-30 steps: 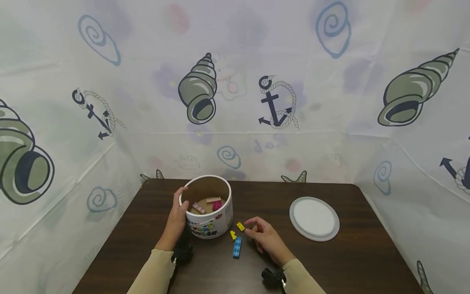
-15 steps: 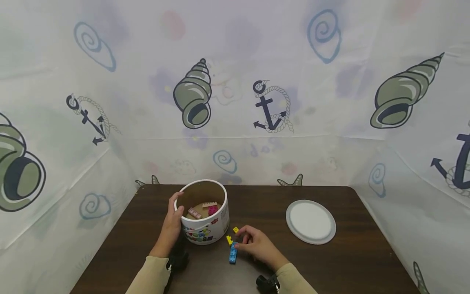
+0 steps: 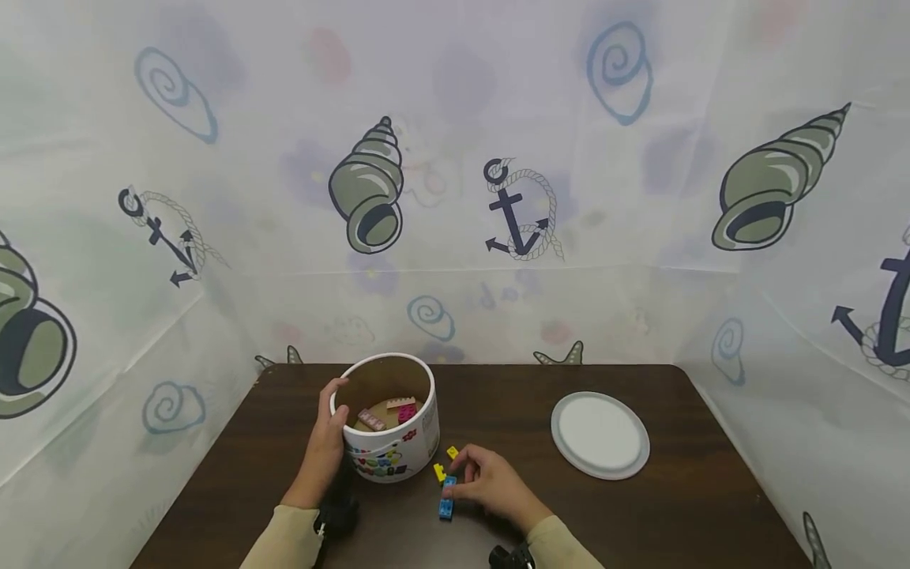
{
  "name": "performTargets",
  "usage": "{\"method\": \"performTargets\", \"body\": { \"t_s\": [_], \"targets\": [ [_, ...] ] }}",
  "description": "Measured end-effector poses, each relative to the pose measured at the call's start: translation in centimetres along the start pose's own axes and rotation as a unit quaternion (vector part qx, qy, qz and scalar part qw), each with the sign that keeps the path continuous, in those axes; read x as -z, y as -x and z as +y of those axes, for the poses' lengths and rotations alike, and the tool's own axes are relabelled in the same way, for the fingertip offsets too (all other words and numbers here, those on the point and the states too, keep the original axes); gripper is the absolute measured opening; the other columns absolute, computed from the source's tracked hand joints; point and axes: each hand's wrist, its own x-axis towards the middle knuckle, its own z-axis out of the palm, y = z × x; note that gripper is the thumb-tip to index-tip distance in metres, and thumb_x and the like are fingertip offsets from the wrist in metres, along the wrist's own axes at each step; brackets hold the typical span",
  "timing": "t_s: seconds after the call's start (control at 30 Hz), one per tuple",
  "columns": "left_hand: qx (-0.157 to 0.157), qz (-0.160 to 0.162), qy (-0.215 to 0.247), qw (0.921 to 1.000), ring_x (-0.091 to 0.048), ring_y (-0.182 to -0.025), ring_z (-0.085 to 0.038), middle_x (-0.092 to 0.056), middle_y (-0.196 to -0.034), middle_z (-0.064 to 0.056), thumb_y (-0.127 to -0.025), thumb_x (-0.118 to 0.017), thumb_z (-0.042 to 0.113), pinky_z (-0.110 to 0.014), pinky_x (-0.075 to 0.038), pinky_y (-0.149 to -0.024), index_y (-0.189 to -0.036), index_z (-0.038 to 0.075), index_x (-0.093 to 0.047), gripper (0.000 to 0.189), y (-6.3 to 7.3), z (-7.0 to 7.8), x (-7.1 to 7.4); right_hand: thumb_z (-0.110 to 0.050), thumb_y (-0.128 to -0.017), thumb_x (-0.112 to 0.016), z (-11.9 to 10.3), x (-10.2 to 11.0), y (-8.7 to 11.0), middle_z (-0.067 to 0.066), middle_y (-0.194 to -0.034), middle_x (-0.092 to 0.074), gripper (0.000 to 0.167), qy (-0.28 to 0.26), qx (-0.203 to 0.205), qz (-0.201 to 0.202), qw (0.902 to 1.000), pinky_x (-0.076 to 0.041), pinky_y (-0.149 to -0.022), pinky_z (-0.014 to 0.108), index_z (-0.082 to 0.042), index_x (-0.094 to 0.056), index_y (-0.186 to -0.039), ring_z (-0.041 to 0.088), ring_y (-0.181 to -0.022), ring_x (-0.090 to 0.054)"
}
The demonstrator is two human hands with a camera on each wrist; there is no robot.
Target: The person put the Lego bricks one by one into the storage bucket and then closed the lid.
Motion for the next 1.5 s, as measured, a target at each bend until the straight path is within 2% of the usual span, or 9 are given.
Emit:
{"method": "performTargets", "body": {
  "t_s": [0.23,0.5,0.73,0.87,1.07,1.23,1.5],
  "targets": [
    [-0.007,-0.003,0.007,1.0,-0.042,-0.152,-0.044,-0.031,-0.172,-0.01,-0.113,-0.043,0.036,-0.074,-0.028,-0.124,-0.163,0.033,-0.031,0.052,0.0,0.3,0.2,-0.034,-0.084,-0.096,-0.3,0.0,-0.1,-0.005,-0.078,-0.056,0.039,0.045,0.026,-0.011,0.9986,-0.04,-0.052,0.023,-0.02,-0.071,-0.11,0.006,-0.059,-0.048],
    [-0.005,-0.005,0.017,0.9998,-0.041,-0.153,-0.045,-0.03,-0.173,-0.011,-0.112,-0.043,0.035,-0.073,-0.028,-0.124,-0.163,0.032,-0.031,0.052,-0.2,0.1,0.0,-0.026,-0.08,-0.099,-0.3,0.2,-0.1,0.002,-0.083,-0.056,0.043,0.029,0.03,-0.025,0.9988,-0.04,-0.054,0.021,-0.015,-0.071,-0.112,0.007,-0.063,-0.048],
    [-0.011,-0.007,-0.001,0.9999,-0.04,-0.153,-0.046,-0.028,-0.173,-0.012,-0.113,-0.042,0.036,-0.076,-0.028,-0.123,-0.164,0.033,-0.029,0.053,-0.5,0.4,0.6,-0.031,-0.082,-0.097,-0.3,0.2,-0.3,-0.002,-0.09,-0.057,0.046,0.038,0.033,-0.038,0.998,-0.044,-0.052,0.022,-0.018,-0.072,-0.118,0.007,-0.064,-0.05],
    [-0.004,-0.011,-0.007,0.9999,-0.038,-0.154,-0.047,-0.026,-0.174,-0.013,-0.113,-0.041,0.034,-0.077,-0.027,-0.123,-0.164,0.033,-0.028,0.053,-0.8,0.7,0.5,-0.032,-0.083,-0.096,-0.7,0.4,-0.3,-0.002,-0.091,-0.057,0.045,0.044,0.026,-0.032,0.9982,-0.046,-0.049,0.025,-0.02,-0.071,-0.118,0.009,-0.061,-0.052],
    [0.012,-0.008,-0.006,0.9999,-0.038,-0.154,-0.045,-0.029,-0.173,-0.013,-0.113,-0.04,0.033,-0.08,-0.023,-0.123,-0.164,0.034,-0.028,0.053,0.3,0.3,-0.4,-0.029,-0.085,-0.095,-0.4,0.8,1.0,0.001,-0.092,-0.059,0.041,0.031,0.011,-0.041,0.9986,-0.047,-0.047,0.026,-0.019,-0.071,-0.117,0.009,-0.058,-0.052],
    [0.004,-0.015,0.004,0.9999,-0.04,-0.152,-0.044,-0.031,-0.172,-0.013,-0.113,-0.042,0.036,-0.078,-0.026,-0.123,-0.164,0.033,-0.03,0.053,0.7,0.1,-1.0,-0.026,-0.087,-0.093,-0.4,1.1,1.8,0.005,-0.095,-0.061,0.037,0.031,0.002,-0.042,0.9986,-0.048,-0.045,0.026,-0.019,-0.072,-0.116,0.01,-0.059,-0.053],
    [0.003,0.002,-0.005,1.0,-0.038,-0.153,-0.044,-0.031,-0.172,-0.014,-0.111,-0.042,0.039,-0.079,-0.022,-0.124,-0.163,0.033,-0.03,0.054,0.0,0.6,-0.5,-0.022,-0.088,-0.093,-0.8,1.0,0.8,0.007,-0.101,-0.061,0.035,0.051,0.018,-0.037,0.9978,-0.05,-0.044,0.028,-0.02,-0.074,-0.117,0.011,-0.059,-0.055]
  ]
}}
